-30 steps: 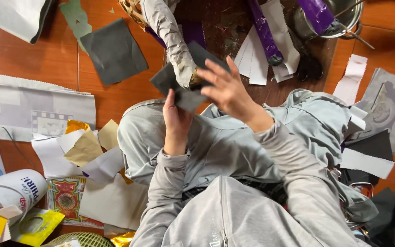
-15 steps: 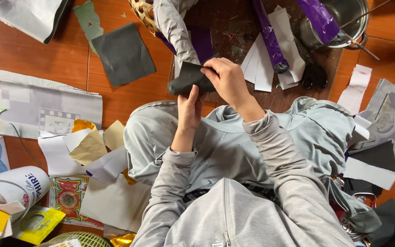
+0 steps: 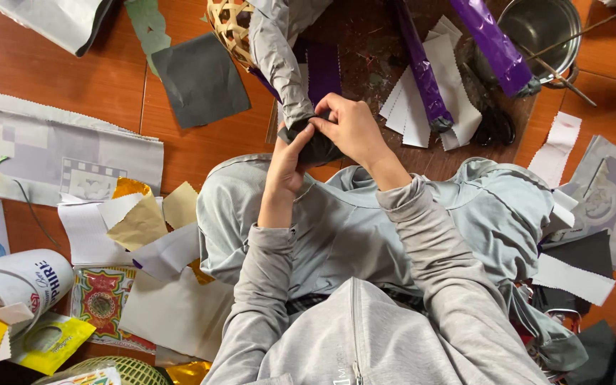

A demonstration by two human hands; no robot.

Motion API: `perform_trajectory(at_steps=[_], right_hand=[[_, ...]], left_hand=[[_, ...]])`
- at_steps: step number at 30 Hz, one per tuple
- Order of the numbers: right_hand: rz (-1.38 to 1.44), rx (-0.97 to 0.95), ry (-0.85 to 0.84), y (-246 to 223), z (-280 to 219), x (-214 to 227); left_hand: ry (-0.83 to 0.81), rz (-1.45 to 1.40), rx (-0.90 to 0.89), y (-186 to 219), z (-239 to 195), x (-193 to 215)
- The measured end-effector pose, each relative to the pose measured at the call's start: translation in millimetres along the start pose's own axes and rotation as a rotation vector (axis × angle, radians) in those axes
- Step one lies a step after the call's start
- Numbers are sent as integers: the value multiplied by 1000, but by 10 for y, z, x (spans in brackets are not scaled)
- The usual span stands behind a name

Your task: Applying decorative paper strips and adhesive to a bamboo giraffe frame.

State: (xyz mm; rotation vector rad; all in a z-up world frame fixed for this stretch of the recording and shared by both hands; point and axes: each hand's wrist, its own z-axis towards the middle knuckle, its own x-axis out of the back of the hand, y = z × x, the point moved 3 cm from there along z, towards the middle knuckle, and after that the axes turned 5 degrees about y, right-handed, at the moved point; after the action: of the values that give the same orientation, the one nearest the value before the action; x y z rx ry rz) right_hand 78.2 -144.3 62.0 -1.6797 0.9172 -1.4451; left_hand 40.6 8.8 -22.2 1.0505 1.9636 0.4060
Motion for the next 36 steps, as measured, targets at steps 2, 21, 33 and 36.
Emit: perform_trajectory(at_steps=[2,21,33,36], right_hand=[[47,-11,-25,-9,-3,-29],[661,-265,71,1224,-885,674],[1334,-585,-19,1024,-804,-1050],[1465,-703,251,917,-658,-1167]], left_hand=[[-34,-14,-50,-94,107,122],[-29,-133,33,-30,11,5],[2,-59,46,-62,67,106],[-13,-60,-19,-235,263,340]])
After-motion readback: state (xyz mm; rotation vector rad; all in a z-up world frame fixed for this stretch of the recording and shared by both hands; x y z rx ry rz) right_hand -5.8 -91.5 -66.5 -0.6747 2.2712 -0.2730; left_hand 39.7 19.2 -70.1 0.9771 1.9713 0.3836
